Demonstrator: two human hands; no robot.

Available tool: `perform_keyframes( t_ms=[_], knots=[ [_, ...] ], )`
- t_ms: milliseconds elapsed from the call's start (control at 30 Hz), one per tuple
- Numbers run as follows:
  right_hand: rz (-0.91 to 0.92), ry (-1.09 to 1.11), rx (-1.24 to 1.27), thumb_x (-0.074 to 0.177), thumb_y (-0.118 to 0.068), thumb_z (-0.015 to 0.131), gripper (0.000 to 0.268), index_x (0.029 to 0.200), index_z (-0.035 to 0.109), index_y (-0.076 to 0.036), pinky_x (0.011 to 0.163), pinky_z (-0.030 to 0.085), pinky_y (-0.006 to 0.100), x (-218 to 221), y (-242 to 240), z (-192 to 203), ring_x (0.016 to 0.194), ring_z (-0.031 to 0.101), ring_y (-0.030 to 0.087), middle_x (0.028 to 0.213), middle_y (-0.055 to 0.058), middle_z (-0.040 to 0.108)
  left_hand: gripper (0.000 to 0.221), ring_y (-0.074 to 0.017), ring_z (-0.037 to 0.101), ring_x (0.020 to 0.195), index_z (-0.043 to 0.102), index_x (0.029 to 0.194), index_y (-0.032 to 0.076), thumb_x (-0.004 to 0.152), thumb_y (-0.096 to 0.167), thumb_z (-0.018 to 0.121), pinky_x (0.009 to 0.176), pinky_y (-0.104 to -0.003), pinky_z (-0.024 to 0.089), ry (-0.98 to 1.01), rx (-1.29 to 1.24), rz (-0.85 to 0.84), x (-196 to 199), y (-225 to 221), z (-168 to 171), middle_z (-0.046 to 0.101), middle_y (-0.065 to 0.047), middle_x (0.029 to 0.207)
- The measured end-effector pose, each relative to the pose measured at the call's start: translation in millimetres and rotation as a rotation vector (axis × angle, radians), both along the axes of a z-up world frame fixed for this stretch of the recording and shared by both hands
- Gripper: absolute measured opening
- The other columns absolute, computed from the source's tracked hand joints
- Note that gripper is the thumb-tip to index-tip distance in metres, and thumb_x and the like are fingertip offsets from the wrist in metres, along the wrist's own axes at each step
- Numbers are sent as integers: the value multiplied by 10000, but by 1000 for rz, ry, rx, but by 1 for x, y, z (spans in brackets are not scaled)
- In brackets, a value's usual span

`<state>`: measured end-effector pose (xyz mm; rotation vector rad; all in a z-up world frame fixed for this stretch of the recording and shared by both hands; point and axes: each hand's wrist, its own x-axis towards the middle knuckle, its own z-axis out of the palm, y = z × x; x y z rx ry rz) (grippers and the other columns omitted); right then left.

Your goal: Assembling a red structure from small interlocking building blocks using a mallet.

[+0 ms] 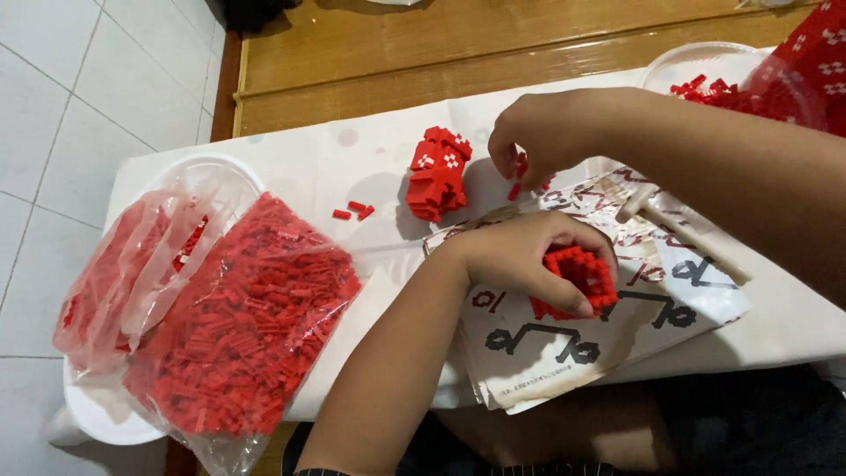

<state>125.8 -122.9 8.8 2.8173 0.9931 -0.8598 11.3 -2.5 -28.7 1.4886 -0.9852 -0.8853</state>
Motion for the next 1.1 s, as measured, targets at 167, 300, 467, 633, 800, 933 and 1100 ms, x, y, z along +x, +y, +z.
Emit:
perform_keyframes(
  t_ms=[167, 300, 467, 633, 800, 933, 1100],
  knots=[
    [64, -170, -16, 785, -380, 864, 334, 1097, 775, -304, 822, 505, 385, 8, 19, 42, 960, 677, 198, 1158, -106, 739, 266, -95, 669, 905, 708, 1015, 164, 777, 271, 764, 781, -242, 553, -105, -10, -21, -1, 2, 5, 732, 39, 964],
    [193, -256, 108, 856, -440, 764, 290, 1082, 752, -258, 808, 505, 436, -1, 70, 65, 966, 666, 229, 1096, -60, 727, 275, -113, 694, 912, 706, 966, 199, 752, 364, 755, 832, -263, 578, -162, 12, 87, -12, 7, 14, 744, 57, 950],
    [358, -177, 164, 829, -396, 829, 354, 1109, 691, -229, 685, 485, 460, -2, 148, 14, 875, 654, 244, 907, -2, 709, 398, -143, 666, 1031, 681, 1107, 173, 763, 364, 747, 900, -293, 543, -291, -62, 54, 0, -2, -14, 732, 3, 1094],
    [346, -36, 111, 705, -406, 942, 718, 1304, 582, -242, 777, 511, 453, -6, 192, -26, 1029, 626, 267, 1160, 52, 651, 716, -140, 685, 1062, 705, 1187, 216, 538, 514, 653, 854, -273, 547, -155, 517, 203, -23, 8, 49, 745, 15, 1192],
    [589, -28, 56, 731, -242, 911, 677, 1353, 655, -320, 720, 514, 482, -7, 198, -41, 958, 627, 315, 1148, 63, 552, 635, -140, 709, 954, 734, 1075, 183, 556, 536, 636, 816, -269, 568, -137, 458, 137, -19, 6, 41, 765, 12, 1021],
    [631, -51, 153, 804, -177, 798, 276, 1067, 772, -255, 698, 473, 450, -2, 186, -45, 960, 591, 246, 995, 23, 587, 698, -149, 698, 948, 728, 1079, 193, 514, 586, 611, 799, -267, 545, -234, 507, 143, -17, 3, 37, 751, 12, 1036],
    [488, 7, 180, 776, -63, 641, 183, 864, 753, -179, 604, 461, 368, -7, 179, -43, 733, 600, 191, 850, 0, 688, 490, -137, 644, 885, 696, 992, 188, 600, 477, 643, 780, -267, 514, -203, 440, 141, -17, 5, 37, 712, 29, 938]
  ],
)
